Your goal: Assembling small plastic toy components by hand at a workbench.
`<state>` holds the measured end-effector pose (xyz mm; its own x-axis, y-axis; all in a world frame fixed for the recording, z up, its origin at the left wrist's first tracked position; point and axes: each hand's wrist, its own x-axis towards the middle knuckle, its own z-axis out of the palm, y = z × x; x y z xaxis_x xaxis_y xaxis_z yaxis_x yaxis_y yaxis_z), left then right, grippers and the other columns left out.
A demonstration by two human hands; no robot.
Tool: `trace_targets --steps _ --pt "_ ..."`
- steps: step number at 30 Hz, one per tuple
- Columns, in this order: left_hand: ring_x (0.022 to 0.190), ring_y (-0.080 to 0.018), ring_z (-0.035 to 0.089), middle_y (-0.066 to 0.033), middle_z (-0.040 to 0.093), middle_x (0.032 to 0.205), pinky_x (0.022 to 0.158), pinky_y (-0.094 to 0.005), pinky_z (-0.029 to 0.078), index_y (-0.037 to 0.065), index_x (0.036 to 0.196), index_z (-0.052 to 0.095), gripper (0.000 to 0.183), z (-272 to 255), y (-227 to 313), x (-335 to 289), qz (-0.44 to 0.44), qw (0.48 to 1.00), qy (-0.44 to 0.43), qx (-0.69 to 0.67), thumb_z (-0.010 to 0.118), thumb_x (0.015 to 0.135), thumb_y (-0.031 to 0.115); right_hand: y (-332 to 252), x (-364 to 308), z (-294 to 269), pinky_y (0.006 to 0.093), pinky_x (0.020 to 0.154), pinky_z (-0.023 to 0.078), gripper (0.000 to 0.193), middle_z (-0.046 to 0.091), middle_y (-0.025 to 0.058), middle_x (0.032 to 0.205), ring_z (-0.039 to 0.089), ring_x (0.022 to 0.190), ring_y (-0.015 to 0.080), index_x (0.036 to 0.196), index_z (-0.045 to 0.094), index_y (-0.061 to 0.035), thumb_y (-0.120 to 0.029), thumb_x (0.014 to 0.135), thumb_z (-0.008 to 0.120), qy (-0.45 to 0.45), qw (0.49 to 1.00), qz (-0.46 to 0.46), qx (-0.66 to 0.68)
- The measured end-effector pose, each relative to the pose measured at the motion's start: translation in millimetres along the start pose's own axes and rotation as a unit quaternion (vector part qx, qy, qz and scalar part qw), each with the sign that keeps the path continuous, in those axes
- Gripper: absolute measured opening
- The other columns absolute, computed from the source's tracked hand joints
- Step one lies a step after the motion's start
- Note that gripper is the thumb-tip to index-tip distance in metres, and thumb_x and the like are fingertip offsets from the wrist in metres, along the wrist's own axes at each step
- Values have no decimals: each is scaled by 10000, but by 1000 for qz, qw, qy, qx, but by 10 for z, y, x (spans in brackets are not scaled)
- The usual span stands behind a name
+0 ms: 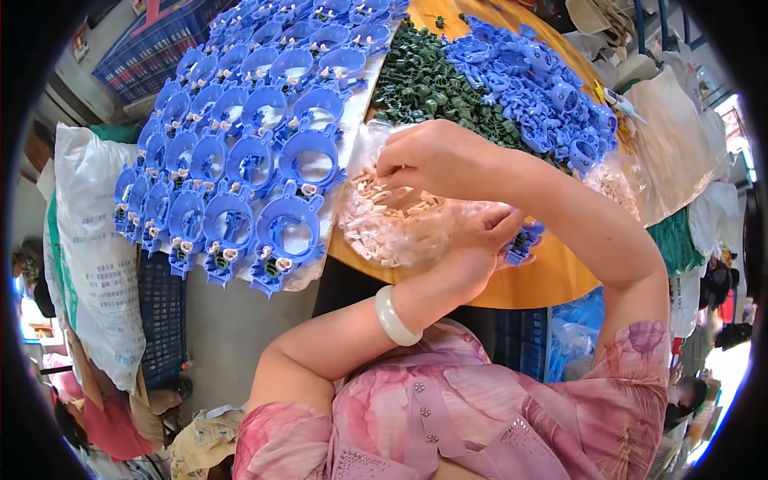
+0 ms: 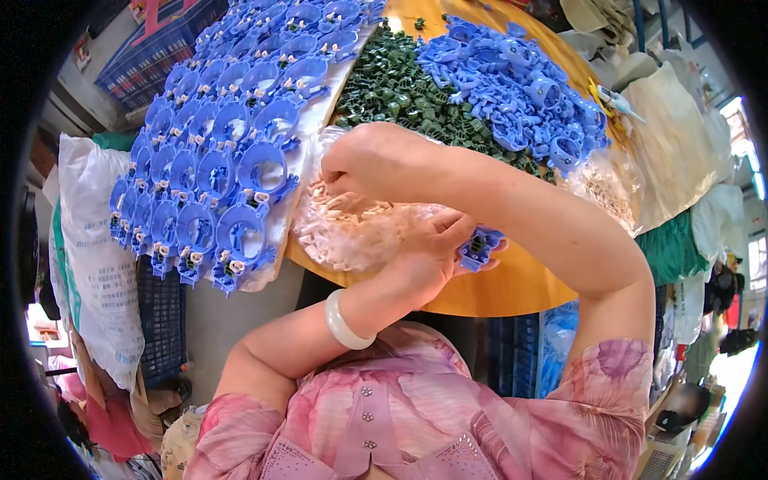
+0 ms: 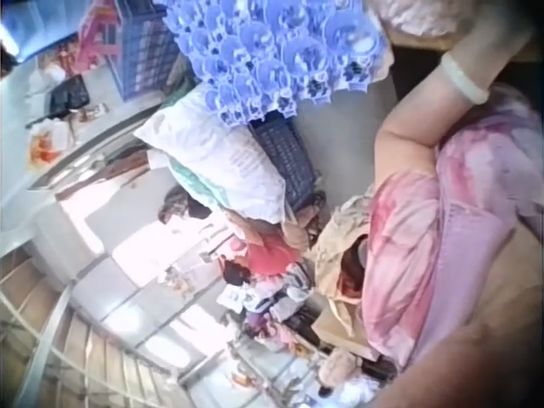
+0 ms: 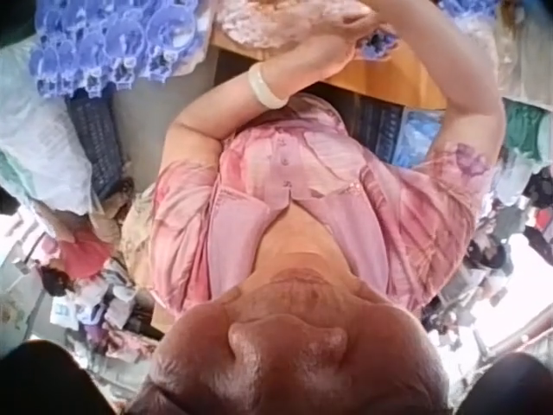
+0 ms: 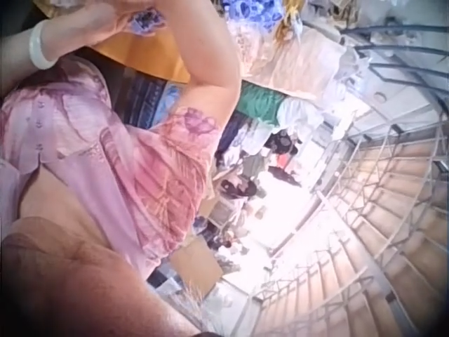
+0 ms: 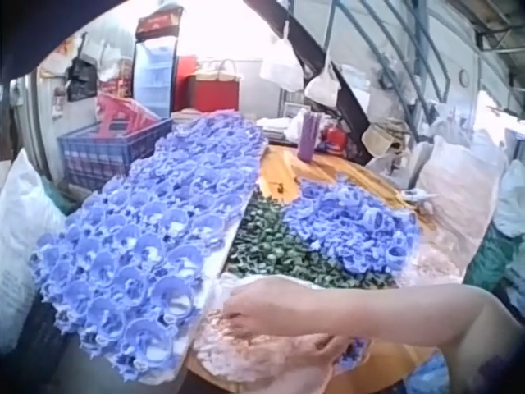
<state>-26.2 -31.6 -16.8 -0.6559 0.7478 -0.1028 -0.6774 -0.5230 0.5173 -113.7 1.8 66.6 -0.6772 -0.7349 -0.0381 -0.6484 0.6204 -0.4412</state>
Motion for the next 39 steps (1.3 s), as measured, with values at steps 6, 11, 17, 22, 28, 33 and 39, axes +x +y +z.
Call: trace_targets --steps 6,11,17,22,28,33,39 --pt "861 -156 617 -47 606 948 725 -306 514 28 1092 542 304 24 37 -29 30 998 -8 -61 521 931 285 -4 -605 -271 247 594 463 161 609 47 729 575 648 132 961 647 -28 -94 816 621 157 975 5 157" --pt "1019 -207 585 -85 578 1111 843 -314 474 39 1228 463 355 -36 35 -30 59 994 -40 -79 523 929 220 -66 -1345 -254 200 549 473 76 591 44 765 581 638 88 878 647 9 -26 818 617 293 926 86 223" --pt "1069 -155 539 -82 527 1203 920 -307 440 35 1302 413 434 7 48 -36 70 995 -27 -61 551 893 79 -27 -1751 41 241 621 485 128 592 69 848 604 710 146 912 643 5 45 807 582 306 936 103 141" --pt "1136 -205 508 -121 483 1278 955 -336 419 24 1329 368 553 0 27 -38 112 994 -5 2 621 843 91 -129 -1716 159 311 624 473 100 599 97 820 603 719 240 873 604 -31 -10 778 622 343 910 161 167" --pt "1180 -191 460 -107 457 1286 973 -330 405 23 1337 361 638 -31 22 -43 108 994 -7 1 623 764 -76 -129 -1709 187 306 610 469 87 595 91 788 602 717 249 846 601 -45 -21 770 634 374 911 128 120" --pt "1166 -202 475 -104 464 1282 968 -335 411 21 1340 354 685 -26 -4 -77 142 990 -12 24 667 738 -70 -150 -1691 270 308 621 473 91 593 89 809 603 743 251 844 599 -49 -19 766 635 362 917 130 103" --pt "1178 -232 479 -107 476 1277 936 -331 452 37 1347 349 691 11 -6 -118 198 978 -33 61 666 743 -74 -187 -1681 309 316 631 482 118 583 87 816 598 754 264 841 596 -43 -9 742 650 379 918 102 56"
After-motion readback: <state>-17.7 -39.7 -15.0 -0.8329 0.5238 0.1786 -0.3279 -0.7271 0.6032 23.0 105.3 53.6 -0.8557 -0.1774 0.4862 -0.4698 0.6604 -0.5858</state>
